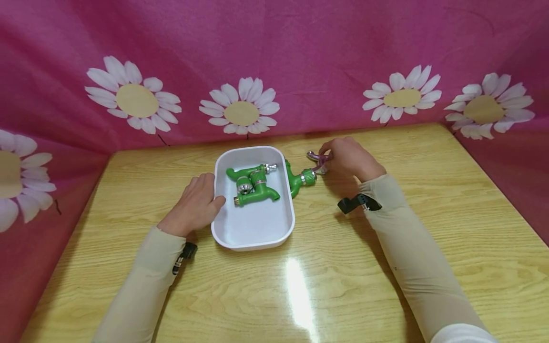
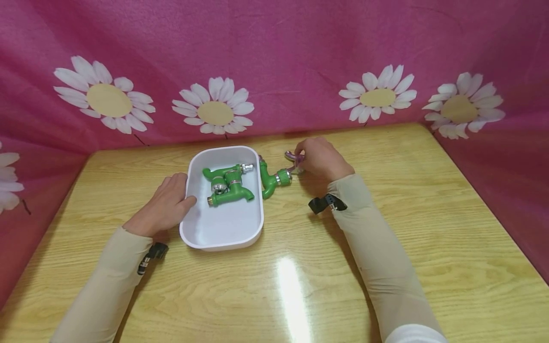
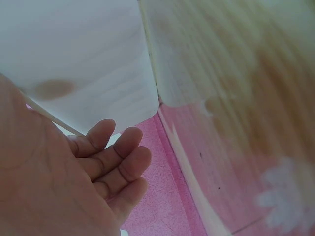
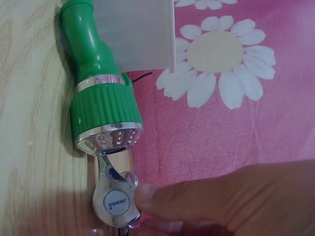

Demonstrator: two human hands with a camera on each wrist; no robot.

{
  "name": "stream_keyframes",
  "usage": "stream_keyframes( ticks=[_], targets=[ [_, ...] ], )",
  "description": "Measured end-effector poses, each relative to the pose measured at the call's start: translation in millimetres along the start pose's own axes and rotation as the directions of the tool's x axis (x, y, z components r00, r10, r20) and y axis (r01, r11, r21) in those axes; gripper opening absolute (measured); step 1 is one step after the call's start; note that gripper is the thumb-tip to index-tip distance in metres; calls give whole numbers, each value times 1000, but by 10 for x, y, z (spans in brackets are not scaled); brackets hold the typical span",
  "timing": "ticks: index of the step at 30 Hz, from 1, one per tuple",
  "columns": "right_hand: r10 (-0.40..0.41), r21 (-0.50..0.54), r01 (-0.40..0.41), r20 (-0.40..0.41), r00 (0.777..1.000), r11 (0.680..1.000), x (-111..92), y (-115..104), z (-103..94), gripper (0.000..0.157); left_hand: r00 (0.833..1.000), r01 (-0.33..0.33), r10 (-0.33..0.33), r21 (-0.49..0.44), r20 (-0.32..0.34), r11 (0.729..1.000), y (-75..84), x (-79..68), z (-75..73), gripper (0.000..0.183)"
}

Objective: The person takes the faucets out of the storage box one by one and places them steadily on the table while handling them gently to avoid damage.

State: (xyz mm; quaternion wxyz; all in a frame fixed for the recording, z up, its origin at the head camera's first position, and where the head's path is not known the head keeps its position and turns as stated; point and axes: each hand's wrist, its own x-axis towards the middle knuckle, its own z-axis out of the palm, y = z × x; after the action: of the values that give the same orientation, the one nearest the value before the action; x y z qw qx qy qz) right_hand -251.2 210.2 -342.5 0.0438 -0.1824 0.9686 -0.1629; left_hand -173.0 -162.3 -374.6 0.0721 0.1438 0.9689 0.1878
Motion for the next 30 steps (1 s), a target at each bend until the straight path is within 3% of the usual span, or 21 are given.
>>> stream_keyframes(
  ticks=[15,30],
  targets=[
    [-35,-27,35,-17,999,999,-8,-112,-28,26,1000,2,-2,2,-4,1000,-6,9,2,49],
    [-5,-11,5,3,1000,1000,-66,-273,-100,31,1000,-1,1,-1,0,1000,-5,0,-3,50]
  ],
)
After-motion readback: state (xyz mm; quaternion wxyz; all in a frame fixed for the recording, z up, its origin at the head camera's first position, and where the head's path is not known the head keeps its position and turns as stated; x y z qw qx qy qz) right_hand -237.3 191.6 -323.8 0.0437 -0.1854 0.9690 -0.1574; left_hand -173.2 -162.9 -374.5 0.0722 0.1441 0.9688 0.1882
